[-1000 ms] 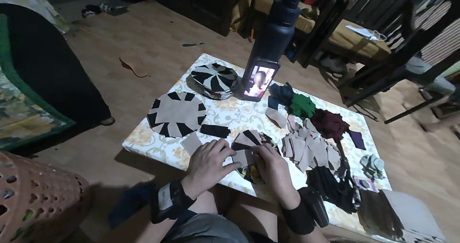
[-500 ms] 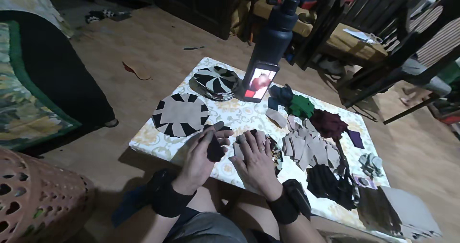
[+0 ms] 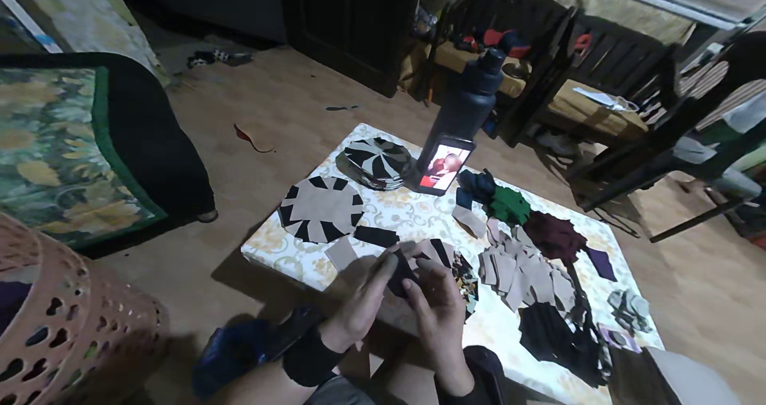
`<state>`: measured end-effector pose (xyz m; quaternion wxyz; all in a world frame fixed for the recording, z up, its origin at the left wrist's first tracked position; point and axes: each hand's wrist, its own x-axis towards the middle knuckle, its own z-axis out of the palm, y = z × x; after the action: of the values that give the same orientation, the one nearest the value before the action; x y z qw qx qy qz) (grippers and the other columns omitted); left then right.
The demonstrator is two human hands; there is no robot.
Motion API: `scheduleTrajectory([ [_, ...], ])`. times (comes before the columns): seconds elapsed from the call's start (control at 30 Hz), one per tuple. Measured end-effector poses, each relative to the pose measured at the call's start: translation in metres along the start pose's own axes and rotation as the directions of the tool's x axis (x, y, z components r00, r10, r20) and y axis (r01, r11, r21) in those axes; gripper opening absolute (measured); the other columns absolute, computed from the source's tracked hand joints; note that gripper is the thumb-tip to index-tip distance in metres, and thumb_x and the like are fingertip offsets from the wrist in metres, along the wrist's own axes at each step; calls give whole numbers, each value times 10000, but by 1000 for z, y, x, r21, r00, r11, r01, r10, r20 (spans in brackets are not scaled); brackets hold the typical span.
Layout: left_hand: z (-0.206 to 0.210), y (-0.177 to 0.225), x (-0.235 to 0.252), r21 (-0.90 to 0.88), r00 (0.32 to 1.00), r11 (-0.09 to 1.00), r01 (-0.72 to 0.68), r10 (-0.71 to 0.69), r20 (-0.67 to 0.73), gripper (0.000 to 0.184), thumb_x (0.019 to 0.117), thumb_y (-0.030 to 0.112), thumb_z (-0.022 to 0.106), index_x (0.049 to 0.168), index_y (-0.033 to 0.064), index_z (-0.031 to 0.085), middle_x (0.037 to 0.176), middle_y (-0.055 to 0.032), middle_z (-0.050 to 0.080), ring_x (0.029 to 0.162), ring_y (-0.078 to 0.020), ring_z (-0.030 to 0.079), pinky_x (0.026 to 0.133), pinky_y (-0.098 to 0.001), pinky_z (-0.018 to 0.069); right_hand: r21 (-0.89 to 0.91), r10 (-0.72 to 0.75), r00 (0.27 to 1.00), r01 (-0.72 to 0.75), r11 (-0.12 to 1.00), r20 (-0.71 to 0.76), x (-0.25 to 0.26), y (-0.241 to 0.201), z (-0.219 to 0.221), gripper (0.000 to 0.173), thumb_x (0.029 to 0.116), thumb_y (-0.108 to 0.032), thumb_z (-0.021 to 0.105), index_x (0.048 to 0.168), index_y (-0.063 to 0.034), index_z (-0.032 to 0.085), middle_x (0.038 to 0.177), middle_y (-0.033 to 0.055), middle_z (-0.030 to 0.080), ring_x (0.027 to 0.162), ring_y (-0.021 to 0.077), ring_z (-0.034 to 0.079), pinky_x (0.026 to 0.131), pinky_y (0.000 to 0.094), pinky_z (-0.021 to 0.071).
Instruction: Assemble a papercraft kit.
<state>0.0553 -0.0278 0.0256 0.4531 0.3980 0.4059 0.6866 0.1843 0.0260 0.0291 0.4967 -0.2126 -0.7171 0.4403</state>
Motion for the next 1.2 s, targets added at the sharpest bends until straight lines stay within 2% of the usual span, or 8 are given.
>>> scheduleTrajectory([
  [0.1,3,3,-2,-1,998,999,42,-42,-55,271,1039,137,552,1245,-5,656,1161,-55,721,1083,-120,679,981,-305,556,-10,-6,1000,6,1000,1,-5,-1,-4,396,899,6,694,1247,114,540,1032,82,707,896,66,697,816,235,605],
  [0.27,7,1,-4,-43,995,999,5,-10,-102,219,1017,106,589,1192,-14,642,1086,-44,727,1009,-108,697,928,-289,579,-16,-21,998,20,1000,-53,-19,-3,3,440,920,-97,712,1259,116,528,1123,111,692,941,73,700,793,228,609],
  [0.37,5,-5,-3,14,995,999,-51,52,-87,231,1022,134,594,1196,-6,654,1108,-37,726,1010,-95,688,921,-284,570,41,-28,996,32,999,-89,-23,-2,7,346,932,-61,685,1219,85,558,1126,71,704,987,63,697,862,240,603],
  [0.5,5,-8,-4,104,993,994,-38,49,-108,308,1086,170,459,1233,-15,657,1162,-67,727,1084,-122,686,982,-310,559,65,-13,992,22,998,-128,-25,1,8,274,919,8,658,1174,76,585,1026,41,703,876,50,697,795,234,616],
  [0.8,9,-7,-5,-39,994,998,-52,48,-97,242,1006,95,598,1214,-23,637,1147,-57,709,1050,-113,678,929,-292,572,82,-26,989,38,996,-148,-27,4,9,316,933,-52,685,1208,58,576,1102,39,705,987,58,695,869,239,603],
  [0.87,7,-9,-5,-18,994,998,-63,62,-90,251,1028,137,582,1219,-15,643,1156,-58,708,1066,-117,673,952,-303,562,95,-29,986,45,994,-164,-27,5,10,277,924,-5,672,1188,27,595,1091,11,713,997,52,695,897,244,599],
  [1.0,5,-9,-3,41,994,999,-18,22,-102,333,1089,153,419,1272,-38,621,1182,-93,694,1100,-146,662,985,-323,546,61,-71,979,84,995,-189,-28,9,10,251,925,3,672,1169,2,613,1072,13,709,986,61,699,888,252,606],
  [1.2,11,-7,-2,-20,992,1000,-3,1,-126,265,1063,115,482,1213,-34,642,1117,-73,705,1031,-123,677,929,-294,567,9,-92,985,95,995,-148,-30,12,10,279,943,-36,661,1205,37,600,1094,55,683,962,57,680,852,231,597],
])
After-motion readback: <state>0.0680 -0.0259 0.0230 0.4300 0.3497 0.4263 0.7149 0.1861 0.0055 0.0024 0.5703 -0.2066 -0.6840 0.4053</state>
